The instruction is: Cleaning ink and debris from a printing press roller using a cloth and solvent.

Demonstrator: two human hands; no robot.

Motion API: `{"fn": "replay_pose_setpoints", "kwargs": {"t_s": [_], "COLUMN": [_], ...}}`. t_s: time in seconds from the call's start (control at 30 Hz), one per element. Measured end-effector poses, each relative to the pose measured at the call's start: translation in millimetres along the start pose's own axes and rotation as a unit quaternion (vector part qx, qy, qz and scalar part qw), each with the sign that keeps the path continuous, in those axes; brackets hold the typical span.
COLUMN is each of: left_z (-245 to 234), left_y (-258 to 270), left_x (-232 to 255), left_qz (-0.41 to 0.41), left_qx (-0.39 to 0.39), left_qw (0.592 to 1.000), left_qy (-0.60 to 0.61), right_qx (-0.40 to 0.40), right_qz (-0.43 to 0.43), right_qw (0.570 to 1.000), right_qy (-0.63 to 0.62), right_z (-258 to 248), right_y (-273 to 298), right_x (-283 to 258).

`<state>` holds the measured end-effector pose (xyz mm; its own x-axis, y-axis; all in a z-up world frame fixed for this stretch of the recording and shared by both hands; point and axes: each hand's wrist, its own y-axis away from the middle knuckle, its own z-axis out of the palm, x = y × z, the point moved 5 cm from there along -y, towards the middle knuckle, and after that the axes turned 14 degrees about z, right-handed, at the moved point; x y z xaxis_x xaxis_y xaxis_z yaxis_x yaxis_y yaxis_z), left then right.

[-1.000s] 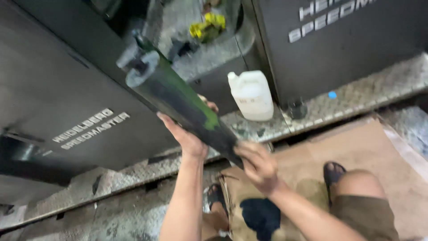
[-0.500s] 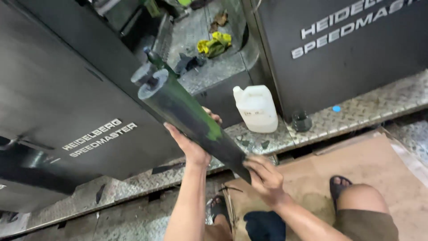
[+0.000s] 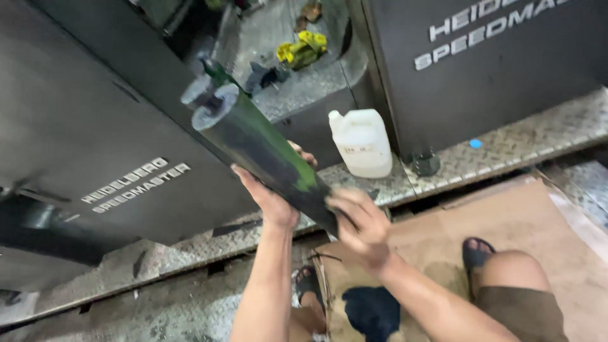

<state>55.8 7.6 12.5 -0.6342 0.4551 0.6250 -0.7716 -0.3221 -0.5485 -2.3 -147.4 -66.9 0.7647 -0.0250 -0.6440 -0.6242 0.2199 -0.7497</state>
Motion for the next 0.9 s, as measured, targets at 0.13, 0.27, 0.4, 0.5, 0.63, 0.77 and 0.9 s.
{"fn": "replay_pose_setpoints", "kwargs": {"t_s": [0.13,0.27,0.4,0.5,0.63,0.77,0.9], "left_z": [3.3,-2.0,-6.6,-25.6,-43.4,-52.5,-59.4], "left_y": [3.5,0.0,-2.6,-8.9,-14.6,-15.7,-21.8], "left_x": [2.6,3.1,5.9,-10.5,-17.6,-19.3,-20.8], "left_qz": [0.011,0.0,-0.006,-0.05,-0.068,-0.073,-0.075], "left_qx": [-0.023,-0.032,-0.112,-0.178,-0.186,-0.164,-0.197], "left_qw": [1.0,0.999,0.994,0.982,0.979,0.98,0.976], "left_qy": [-0.001,0.019,0.01,0.033,0.053,0.086,0.05], "right_qx": [0.051,0.043,0.045,0.084,0.042,0.049,0.075], "right_qz": [-0.027,-0.022,-0.035,-0.041,-0.069,-0.011,-0.042], "right_qw": [0.997,0.999,0.998,0.995,0.997,0.999,0.993], "right_qy": [-0.058,0.012,-0.014,-0.043,0.018,-0.013,-0.083], "right_z": [-0.6,-7.1,6.9,13.5,3.8,9.1,20.4], "right_y": [-0.3,38.8,-0.6,-21.1,32.4,33.7,-15.9], "right_x": [-8.4,28.5,-21.9,-54.2,-0.2,8.4,-41.7]}}
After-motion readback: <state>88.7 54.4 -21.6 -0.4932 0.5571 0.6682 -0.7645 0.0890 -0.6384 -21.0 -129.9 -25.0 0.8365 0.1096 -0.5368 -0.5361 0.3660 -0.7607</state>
